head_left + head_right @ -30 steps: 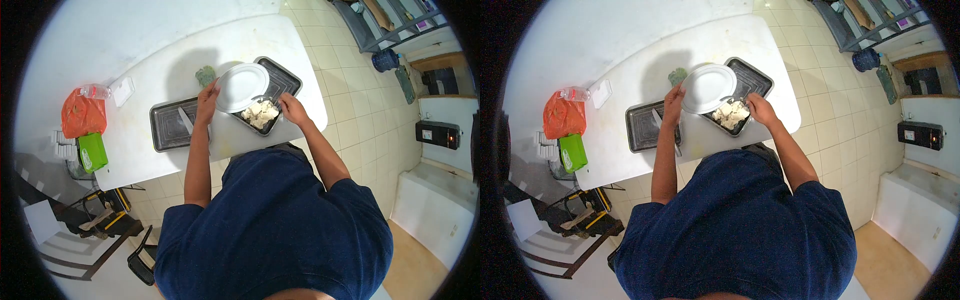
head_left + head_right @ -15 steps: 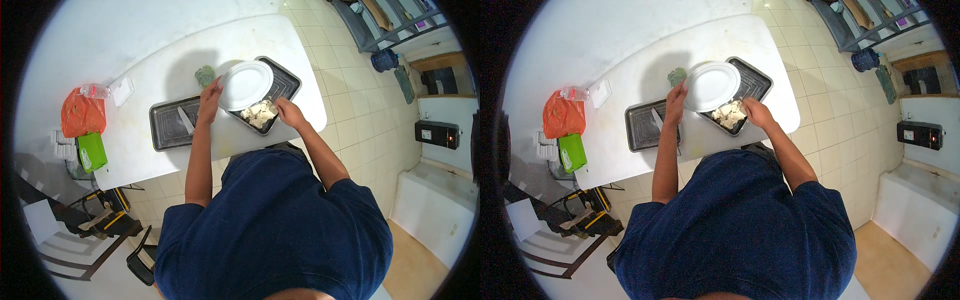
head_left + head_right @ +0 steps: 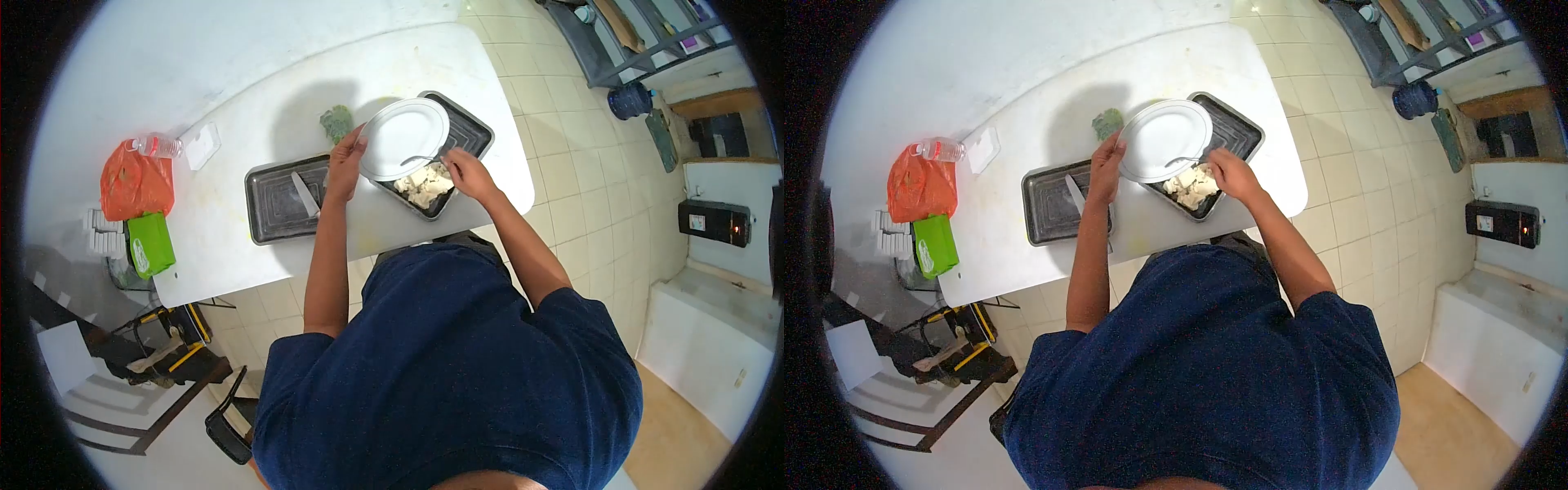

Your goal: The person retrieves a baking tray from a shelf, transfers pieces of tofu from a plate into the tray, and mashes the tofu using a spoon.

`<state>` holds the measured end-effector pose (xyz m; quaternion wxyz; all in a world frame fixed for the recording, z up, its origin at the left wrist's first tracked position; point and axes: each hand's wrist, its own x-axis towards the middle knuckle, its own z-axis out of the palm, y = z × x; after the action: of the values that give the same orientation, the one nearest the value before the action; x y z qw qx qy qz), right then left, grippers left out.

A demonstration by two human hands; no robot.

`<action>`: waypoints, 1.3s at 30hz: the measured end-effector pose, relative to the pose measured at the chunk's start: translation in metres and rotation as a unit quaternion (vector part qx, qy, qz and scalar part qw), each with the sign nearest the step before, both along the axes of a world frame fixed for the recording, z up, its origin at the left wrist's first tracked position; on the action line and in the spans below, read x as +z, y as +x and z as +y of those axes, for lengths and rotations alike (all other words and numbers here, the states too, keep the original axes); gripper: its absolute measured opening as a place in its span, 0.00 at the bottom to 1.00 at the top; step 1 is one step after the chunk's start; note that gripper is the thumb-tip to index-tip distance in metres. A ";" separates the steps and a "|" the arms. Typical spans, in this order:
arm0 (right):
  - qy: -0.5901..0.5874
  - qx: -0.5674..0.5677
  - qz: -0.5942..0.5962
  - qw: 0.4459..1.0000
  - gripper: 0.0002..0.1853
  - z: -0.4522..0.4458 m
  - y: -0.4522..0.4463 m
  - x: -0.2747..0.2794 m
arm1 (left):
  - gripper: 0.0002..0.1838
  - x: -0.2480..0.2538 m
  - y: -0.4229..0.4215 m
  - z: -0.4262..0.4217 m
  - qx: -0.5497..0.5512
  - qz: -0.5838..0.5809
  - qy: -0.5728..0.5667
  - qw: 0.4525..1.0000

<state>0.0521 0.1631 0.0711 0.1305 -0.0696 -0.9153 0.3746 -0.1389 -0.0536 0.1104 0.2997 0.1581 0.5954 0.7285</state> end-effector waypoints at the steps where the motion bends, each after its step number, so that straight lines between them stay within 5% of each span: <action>1: -0.014 -0.003 -0.010 1.000 0.03 0.001 0.005 0.000 | 0.18 -0.001 -0.001 -0.003 0.002 0.000 -0.002 1.000; 9: -0.102 -0.032 -0.033 0.994 0.02 -0.004 0.023 0.002 | 0.20 -0.006 0.000 -0.020 0.034 -0.030 -0.006 0.999; 15: -0.098 0.040 0.046 0.993 0.03 -0.023 -0.026 0.013 | 0.20 -0.006 0.003 -0.018 0.022 -0.013 -0.007 1.000; 24: -0.050 0.037 -0.006 0.998 0.03 -0.020 0.005 -0.014 | 0.20 -0.009 -0.001 -0.024 0.057 -0.025 0.013 0.998; 32: -0.133 -0.102 -0.050 0.985 0.02 -0.005 0.048 -0.045 | 0.24 -0.035 0.006 -0.058 0.141 -0.001 -0.042 0.989; 35: -0.184 -0.142 -0.038 0.972 0.02 0.004 0.058 -0.084 | 0.28 -0.039 0.031 -0.073 0.197 -0.104 -0.083 0.971; 39: -0.244 -0.173 -0.047 0.953 0.02 0.007 0.063 -0.115 | 0.26 -0.073 0.066 -0.096 0.265 -0.169 0.022 0.949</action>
<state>0.1155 0.1702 -0.0443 0.1297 -0.2741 -0.7751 0.5544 -0.0726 -0.1496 0.0379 0.1887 -0.1237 0.5405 0.8105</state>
